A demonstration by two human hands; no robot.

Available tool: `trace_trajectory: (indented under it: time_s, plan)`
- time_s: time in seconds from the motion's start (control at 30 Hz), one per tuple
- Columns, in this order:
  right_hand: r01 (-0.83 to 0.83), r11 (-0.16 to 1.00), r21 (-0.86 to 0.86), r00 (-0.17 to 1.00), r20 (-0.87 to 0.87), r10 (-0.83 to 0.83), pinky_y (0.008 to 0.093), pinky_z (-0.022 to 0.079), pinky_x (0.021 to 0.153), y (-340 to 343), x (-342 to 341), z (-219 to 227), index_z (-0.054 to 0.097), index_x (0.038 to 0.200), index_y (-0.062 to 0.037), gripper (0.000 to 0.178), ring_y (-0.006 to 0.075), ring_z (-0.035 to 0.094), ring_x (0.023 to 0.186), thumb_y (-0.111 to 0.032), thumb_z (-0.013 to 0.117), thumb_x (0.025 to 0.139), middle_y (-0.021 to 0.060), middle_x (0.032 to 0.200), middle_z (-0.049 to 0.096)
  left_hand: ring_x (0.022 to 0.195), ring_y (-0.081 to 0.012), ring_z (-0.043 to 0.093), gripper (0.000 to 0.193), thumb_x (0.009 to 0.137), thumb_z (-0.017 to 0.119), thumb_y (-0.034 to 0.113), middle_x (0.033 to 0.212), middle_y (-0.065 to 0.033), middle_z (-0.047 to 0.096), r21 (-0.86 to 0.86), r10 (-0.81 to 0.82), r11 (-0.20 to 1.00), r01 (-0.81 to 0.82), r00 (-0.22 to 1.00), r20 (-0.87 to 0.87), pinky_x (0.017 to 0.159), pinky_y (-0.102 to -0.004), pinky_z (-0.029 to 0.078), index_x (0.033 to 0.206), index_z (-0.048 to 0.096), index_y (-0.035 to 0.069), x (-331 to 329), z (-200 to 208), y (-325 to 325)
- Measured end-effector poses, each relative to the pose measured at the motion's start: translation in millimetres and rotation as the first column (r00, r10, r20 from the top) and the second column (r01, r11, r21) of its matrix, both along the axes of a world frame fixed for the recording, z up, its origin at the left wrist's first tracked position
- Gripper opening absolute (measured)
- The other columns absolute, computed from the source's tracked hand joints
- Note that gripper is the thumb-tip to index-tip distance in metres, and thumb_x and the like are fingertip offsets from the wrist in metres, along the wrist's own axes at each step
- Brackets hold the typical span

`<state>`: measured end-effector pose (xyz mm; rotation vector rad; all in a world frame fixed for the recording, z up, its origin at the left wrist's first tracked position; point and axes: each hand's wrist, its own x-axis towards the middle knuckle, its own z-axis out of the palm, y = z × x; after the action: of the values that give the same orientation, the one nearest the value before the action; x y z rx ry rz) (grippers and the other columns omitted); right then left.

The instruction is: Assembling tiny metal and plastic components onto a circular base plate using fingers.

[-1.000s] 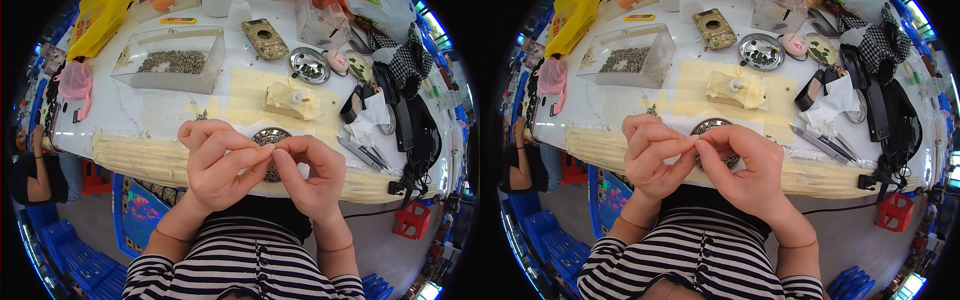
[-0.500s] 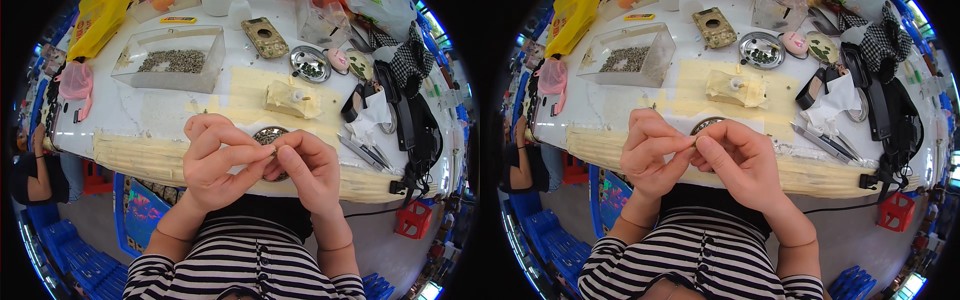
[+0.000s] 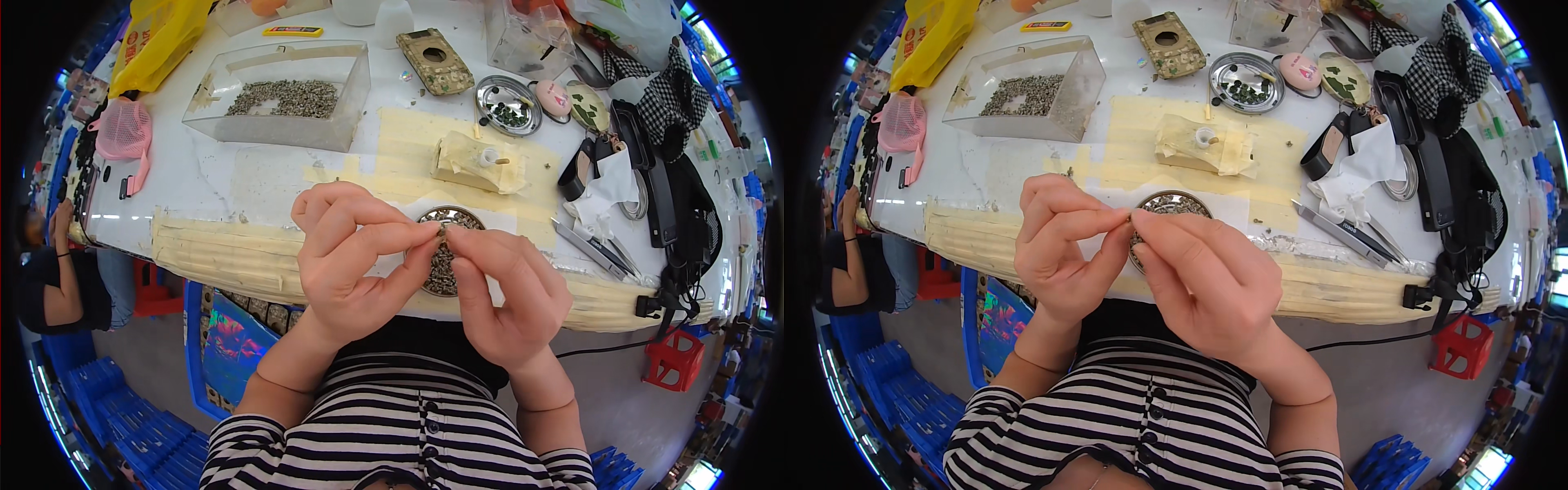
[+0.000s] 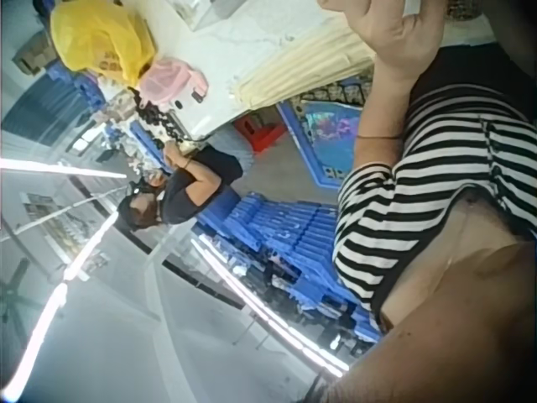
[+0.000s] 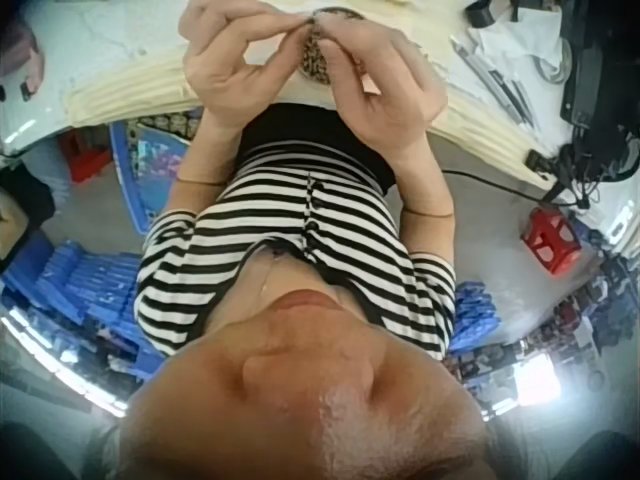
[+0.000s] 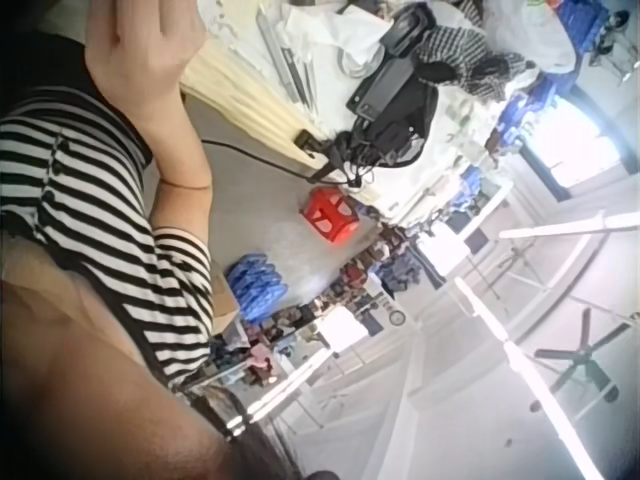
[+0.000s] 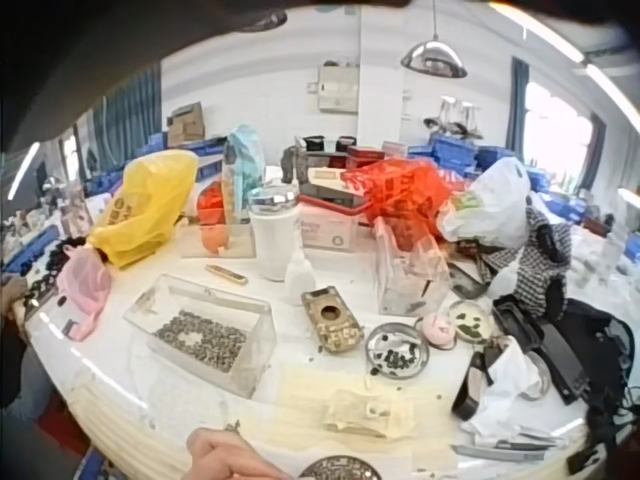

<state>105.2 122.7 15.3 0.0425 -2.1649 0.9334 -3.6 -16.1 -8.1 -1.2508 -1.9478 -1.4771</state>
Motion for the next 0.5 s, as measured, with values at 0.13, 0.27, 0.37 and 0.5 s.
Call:
trace_trajectory:
  time_s: [0.13, 0.27, 0.37, 0.5]
  plan:
    - [-0.008, 0.999, 0.035, 1.0, -0.026, 0.009, 0.0298, 0.057, 0.063, -4.7, -1.9, 1.2, 0.074, 0.109, 0.0015, 0.029, 0.0245, 0.07, 0.074, 0.004, 0.076, 0.08, 0.0146, 0.093, 0.071, 0.08, -0.0171, 0.056, 0.029, 0.066, 0.084, 0.003, 0.084, 0.0048, 0.066, 0.013, -0.009, 1.0, 0.009, 1.0, 0.008, 0.077, -0.0337, 0.033, 0.091, 0.077, 0.015, -0.6, -1.5, 0.7]
    - [-0.081, 0.949, -0.304, 0.99, 0.084, 0.112, 0.0269, 0.057, 0.067, -1.3, 1.4, -4.8, 0.073, 0.11, 0.0025, 0.025, 0.0189, 0.07, 0.077, 0.003, 0.074, 0.085, 0.0143, 0.095, 0.072, 0.081, -0.0168, 0.056, 0.029, 0.066, 0.084, 0.003, 0.084, 0.0048, 0.066, 0.032, -0.074, 0.997, 0.072, 0.996, 0.052, 0.077, -0.0336, 0.033, 0.092, 0.077, 0.015, -1.2, 1.4, -0.5]
    - [-0.101, 0.763, -0.638, 0.959, 0.143, 0.246, 0.0253, 0.057, 0.073, -1.9, 4.0, -2.7, 0.072, 0.111, 0.0039, 0.021, 0.0143, 0.069, 0.083, 0.001, 0.071, 0.09, 0.013, 0.1, 0.071, 0.081, -0.0167, 0.056, 0.029, 0.067, 0.084, 0.003, 0.085, 0.0048, 0.066, 0.029, -0.07, 0.997, 0.069, 0.997, 0.044, 0.077, -0.0335, 0.033, 0.092, 0.077, 0.015, -0.6, 1.3, -0.5]
    - [-0.141, 0.64, -0.755, 0.94, 0.101, 0.326, 0.0255, 0.057, 0.08, -0.8, 6.7, -2.9, 0.069, 0.116, 0.0053, 0.022, 0.0122, 0.068, 0.092, 0.0, 0.067, 0.095, 0.0105, 0.105, 0.07, 0.087, -0.021, 0.05, 0.025, 0.071, 0.08, -0.005, 0.085, -0.0019, 0.063, 0.003, -0.078, 0.997, 0.078, 0.996, 0.042, 0.078, -0.0335, 0.04, 0.093, 0.075, 0.007, 1.3, 2.3, -1.9]
